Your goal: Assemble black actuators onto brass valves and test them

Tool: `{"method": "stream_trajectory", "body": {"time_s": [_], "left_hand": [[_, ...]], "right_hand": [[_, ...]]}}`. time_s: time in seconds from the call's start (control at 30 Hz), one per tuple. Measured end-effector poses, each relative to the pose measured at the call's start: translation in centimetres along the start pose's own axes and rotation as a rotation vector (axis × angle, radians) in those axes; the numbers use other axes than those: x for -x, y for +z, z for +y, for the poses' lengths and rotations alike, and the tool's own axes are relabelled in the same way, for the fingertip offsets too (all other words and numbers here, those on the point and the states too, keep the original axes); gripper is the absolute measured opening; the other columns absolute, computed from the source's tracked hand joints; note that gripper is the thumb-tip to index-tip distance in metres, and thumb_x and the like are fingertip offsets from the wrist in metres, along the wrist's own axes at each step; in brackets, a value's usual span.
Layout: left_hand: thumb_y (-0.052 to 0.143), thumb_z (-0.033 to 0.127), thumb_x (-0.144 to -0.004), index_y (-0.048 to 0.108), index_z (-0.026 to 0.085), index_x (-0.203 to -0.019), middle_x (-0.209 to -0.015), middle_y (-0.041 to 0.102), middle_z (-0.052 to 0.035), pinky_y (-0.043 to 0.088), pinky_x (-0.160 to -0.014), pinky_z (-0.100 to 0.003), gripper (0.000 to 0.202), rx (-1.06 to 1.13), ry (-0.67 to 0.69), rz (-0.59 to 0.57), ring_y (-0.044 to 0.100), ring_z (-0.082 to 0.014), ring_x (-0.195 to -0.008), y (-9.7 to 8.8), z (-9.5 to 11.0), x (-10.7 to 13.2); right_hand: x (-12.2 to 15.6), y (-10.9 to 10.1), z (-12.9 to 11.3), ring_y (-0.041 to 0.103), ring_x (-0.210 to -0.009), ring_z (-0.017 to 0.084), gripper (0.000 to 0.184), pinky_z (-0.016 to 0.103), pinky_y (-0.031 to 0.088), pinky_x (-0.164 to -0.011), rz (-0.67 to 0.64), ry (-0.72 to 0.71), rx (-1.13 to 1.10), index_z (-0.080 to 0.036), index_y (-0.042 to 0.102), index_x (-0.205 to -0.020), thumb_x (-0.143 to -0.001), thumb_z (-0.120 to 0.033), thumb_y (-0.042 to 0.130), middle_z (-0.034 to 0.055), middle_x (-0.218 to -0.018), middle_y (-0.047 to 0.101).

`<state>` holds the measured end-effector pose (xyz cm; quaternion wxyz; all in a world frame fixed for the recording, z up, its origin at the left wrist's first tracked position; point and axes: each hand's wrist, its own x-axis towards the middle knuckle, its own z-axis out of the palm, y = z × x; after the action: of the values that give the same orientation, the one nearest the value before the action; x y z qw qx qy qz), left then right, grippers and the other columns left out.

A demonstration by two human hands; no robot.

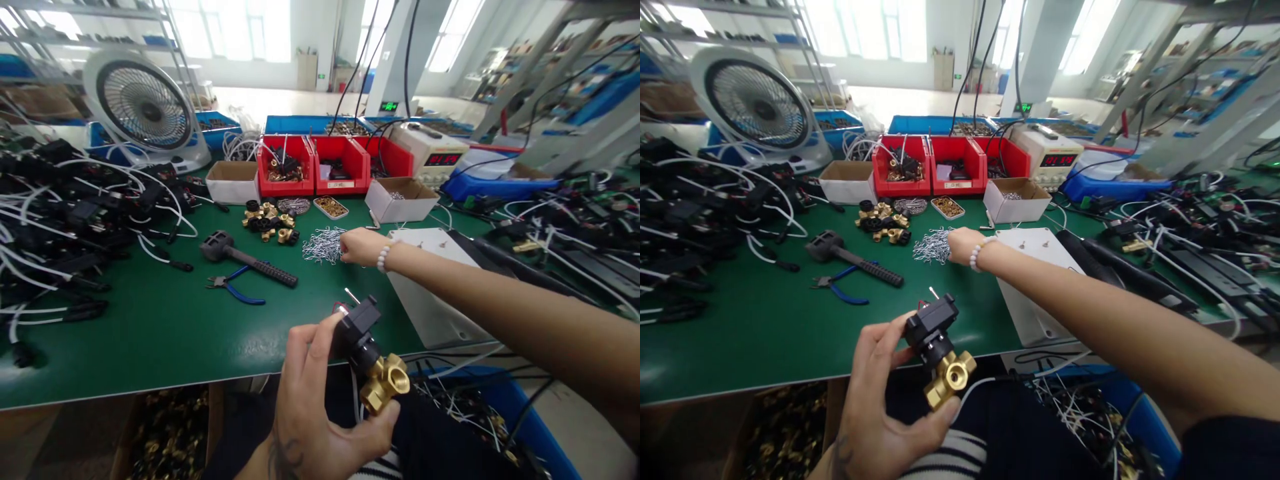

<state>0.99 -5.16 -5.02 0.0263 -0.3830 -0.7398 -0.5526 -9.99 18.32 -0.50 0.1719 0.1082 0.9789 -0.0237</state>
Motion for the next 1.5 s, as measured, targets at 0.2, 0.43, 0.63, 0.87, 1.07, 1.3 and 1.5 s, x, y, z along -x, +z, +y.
{"method": "stream_trajectory", "body": {"time_s": [0.2, 0.43, 0.63, 0.87, 1.07, 1.3, 1.5], "left_hand": [[0.074, 0.024, -0.073, 0.034, 0.023, -0.145, -0.123, 0.048, -0.008, 0.06, -0.093, -0.034, 0.082, 0.008, -0.025, 0.003, 0.056, -0.0216, -0.112, -0.3, -0.3, 0.1], [0.073, 0.022, -0.071, 0.038, 0.023, -0.144, -0.123, 0.047, -0.0082, 0.061, -0.091, -0.036, 0.081, 0.029, -0.055, 0.087, 0.058, -0.0231, -0.113, -1.1, -0.5, -0.2], [0.074, 0.026, -0.071, 0.04, 0.026, -0.143, -0.12, 0.047, -0.0066, 0.061, -0.088, -0.035, 0.08, 0.044, -0.086, 0.127, 0.054, -0.0237, -0.115, -1.6, -0.9, -0.8], [0.076, 0.028, -0.07, 0.041, 0.027, -0.142, -0.121, 0.048, -0.006, 0.059, -0.09, -0.039, 0.08, 0.0, -0.112, 0.118, 0.055, -0.0239, -0.113, -1.7, 0.1, -0.9], [0.075, 0.029, -0.072, 0.041, 0.021, -0.143, -0.117, 0.049, -0.0068, 0.059, -0.089, -0.037, 0.079, -0.059, -0.049, 0.119, 0.058, -0.022, -0.107, -1.6, 0.6, -1.0], [0.073, 0.032, -0.073, 0.041, 0.015, -0.14, -0.113, 0.051, -0.0088, 0.059, -0.084, -0.036, 0.077, -0.168, 0.044, 0.134, 0.058, -0.0208, -0.1, -1.7, 1.1, -1.4], [0.073, 0.032, -0.073, 0.043, 0.013, -0.139, -0.109, 0.052, -0.0089, 0.059, -0.083, -0.036, 0.075, -0.161, 0.078, 0.122, 0.058, -0.0207, -0.097, -2.1, 0.9, -1.6]], "right_hand": [[-2.1, 0.9, -0.9, 0.066, -0.1, 0.022, 0.028, 0.041, 0.056, -0.085, -0.098, 0.099, -0.003, -0.013, 0.063, -0.117, -0.094, -0.031, 0.064, 0.0092, -0.116, 0.065], [2.9, -1.2, -0.5, 0.065, -0.082, 0.015, 0.014, 0.031, 0.055, -0.076, 0.061, -0.045, -0.301, -0.011, 0.065, -0.096, -0.095, -0.024, 0.059, 0.0065, -0.093, 0.069], [10.3, -1.4, -1.0, 0.049, -0.053, 0.007, 0.02, 0.018, 0.042, -0.048, 0.206, -0.344, -0.904, -0.016, 0.061, -0.092, -0.095, -0.035, 0.055, -0.0038, -0.067, 0.055], [14.6, -1.6, -1.8, 0.062, -0.063, 0.009, 0.013, 0.017, 0.05, -0.058, 0.167, -0.476, -1.047, -0.022, 0.074, -0.094, -0.094, -0.024, 0.061, -0.0024, -0.069, 0.066], [15.8, -1.6, -2.8, 0.066, -0.065, 0.013, 0.005, 0.022, 0.053, -0.058, 0.347, -0.472, -0.845, -0.026, 0.07, -0.089, -0.09, -0.025, 0.066, -0.0025, -0.08, 0.072], [15.9, -2.2, -3.5, 0.065, -0.062, 0.014, 0.009, 0.025, 0.05, -0.055, 0.362, -0.519, -0.618, -0.027, 0.069, -0.083, -0.087, -0.021, 0.064, -0.0034, -0.076, 0.072], [15.6, -2.9, -3.7, 0.066, -0.064, 0.014, 0.012, 0.026, 0.05, -0.056, 0.348, -0.641, -0.507, -0.025, 0.067, -0.083, -0.086, -0.015, 0.061, -0.0018, -0.077, 0.072]]}}
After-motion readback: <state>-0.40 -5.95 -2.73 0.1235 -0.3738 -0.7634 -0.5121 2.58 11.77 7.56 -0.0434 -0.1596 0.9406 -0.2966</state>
